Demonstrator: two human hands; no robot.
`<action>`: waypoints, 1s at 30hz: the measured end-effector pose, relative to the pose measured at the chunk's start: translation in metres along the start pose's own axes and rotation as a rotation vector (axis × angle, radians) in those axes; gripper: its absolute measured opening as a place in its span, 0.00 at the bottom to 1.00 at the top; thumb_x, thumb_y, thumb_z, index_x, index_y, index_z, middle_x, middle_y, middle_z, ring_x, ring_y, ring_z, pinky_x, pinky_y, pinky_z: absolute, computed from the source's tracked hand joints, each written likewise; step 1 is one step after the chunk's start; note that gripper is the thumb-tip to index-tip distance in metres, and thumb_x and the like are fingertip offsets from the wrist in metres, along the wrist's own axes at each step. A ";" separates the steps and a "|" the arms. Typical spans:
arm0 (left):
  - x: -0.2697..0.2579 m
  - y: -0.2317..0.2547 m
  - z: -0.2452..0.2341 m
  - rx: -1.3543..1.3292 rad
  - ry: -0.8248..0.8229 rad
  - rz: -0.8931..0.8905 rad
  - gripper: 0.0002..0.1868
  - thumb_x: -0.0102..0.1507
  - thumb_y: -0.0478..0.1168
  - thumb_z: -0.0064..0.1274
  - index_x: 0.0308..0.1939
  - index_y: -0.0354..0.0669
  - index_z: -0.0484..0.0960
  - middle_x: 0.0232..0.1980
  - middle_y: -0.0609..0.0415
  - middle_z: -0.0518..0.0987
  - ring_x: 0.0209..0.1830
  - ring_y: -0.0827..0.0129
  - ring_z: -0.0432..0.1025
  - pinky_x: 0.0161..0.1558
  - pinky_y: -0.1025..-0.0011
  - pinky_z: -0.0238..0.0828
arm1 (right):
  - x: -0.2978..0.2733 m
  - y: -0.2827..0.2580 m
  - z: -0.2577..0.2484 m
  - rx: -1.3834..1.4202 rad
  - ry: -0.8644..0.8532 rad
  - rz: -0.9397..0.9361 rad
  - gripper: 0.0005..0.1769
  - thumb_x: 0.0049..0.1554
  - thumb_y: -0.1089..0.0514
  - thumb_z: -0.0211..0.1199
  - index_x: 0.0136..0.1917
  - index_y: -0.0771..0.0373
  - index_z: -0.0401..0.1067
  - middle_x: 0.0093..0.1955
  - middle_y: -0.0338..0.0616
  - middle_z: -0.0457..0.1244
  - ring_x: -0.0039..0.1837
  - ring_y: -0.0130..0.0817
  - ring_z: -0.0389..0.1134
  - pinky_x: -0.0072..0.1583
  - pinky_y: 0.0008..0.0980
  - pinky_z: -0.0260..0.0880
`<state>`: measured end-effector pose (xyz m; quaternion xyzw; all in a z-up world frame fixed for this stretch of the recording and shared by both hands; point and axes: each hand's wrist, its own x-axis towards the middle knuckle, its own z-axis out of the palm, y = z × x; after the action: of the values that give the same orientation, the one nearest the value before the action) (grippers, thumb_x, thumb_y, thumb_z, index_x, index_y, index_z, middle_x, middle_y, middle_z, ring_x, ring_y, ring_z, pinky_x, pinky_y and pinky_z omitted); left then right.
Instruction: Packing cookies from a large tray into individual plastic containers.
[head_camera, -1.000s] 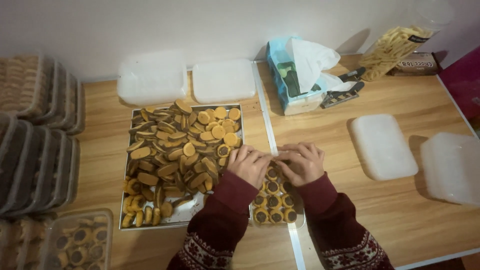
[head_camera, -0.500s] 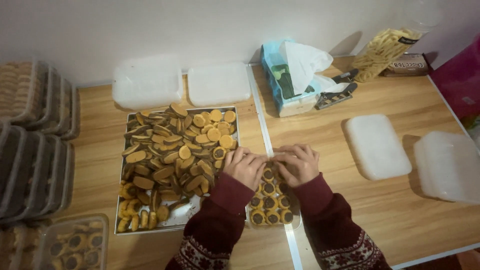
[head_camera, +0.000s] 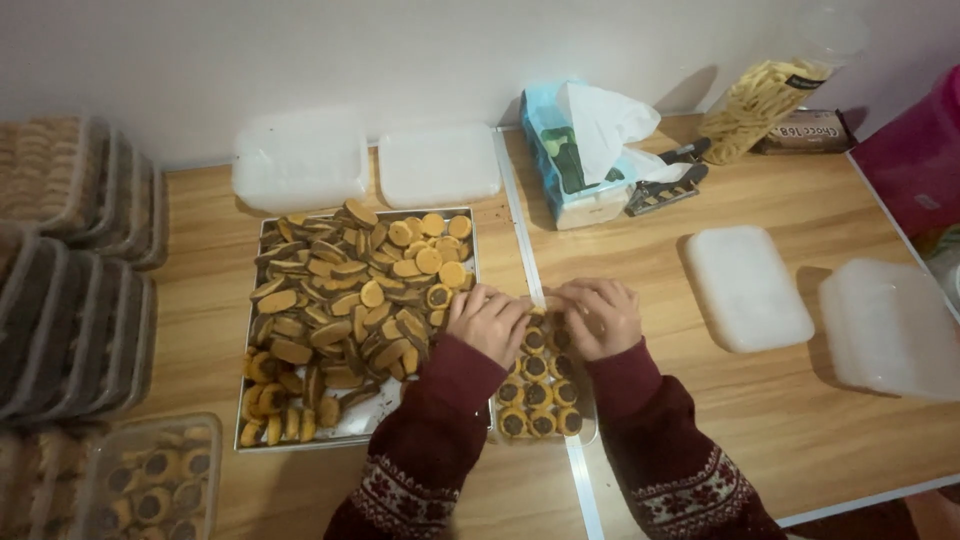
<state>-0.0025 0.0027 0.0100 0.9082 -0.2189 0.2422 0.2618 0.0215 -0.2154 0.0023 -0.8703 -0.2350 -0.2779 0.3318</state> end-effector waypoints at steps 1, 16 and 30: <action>-0.001 0.000 -0.001 0.002 0.001 -0.001 0.05 0.66 0.45 0.55 0.41 0.55 0.85 0.37 0.62 0.81 0.49 0.67 0.69 0.54 0.65 0.62 | -0.001 0.002 0.000 0.002 0.000 -0.002 0.11 0.53 0.57 0.64 0.47 0.41 0.82 0.50 0.26 0.69 0.53 0.30 0.70 0.57 0.30 0.63; -0.004 -0.007 0.011 0.016 0.025 0.033 0.06 0.64 0.44 0.56 0.44 0.55 0.84 0.38 0.61 0.75 0.51 0.66 0.68 0.51 0.65 0.62 | -0.002 0.015 0.006 0.090 0.022 0.011 0.15 0.54 0.68 0.63 0.53 0.56 0.80 0.45 0.43 0.69 0.50 0.45 0.71 0.56 0.41 0.72; -0.002 -0.006 0.011 0.055 0.015 0.014 0.07 0.64 0.46 0.54 0.46 0.59 0.82 0.43 0.62 0.72 0.54 0.65 0.66 0.50 0.64 0.63 | 0.001 0.001 -0.007 0.092 0.145 0.086 0.11 0.63 0.70 0.59 0.54 0.61 0.78 0.43 0.46 0.68 0.48 0.46 0.69 0.53 0.42 0.73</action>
<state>0.0023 0.0014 -0.0011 0.9117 -0.2167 0.2566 0.2368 0.0207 -0.2210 0.0070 -0.8410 -0.1854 -0.3145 0.3993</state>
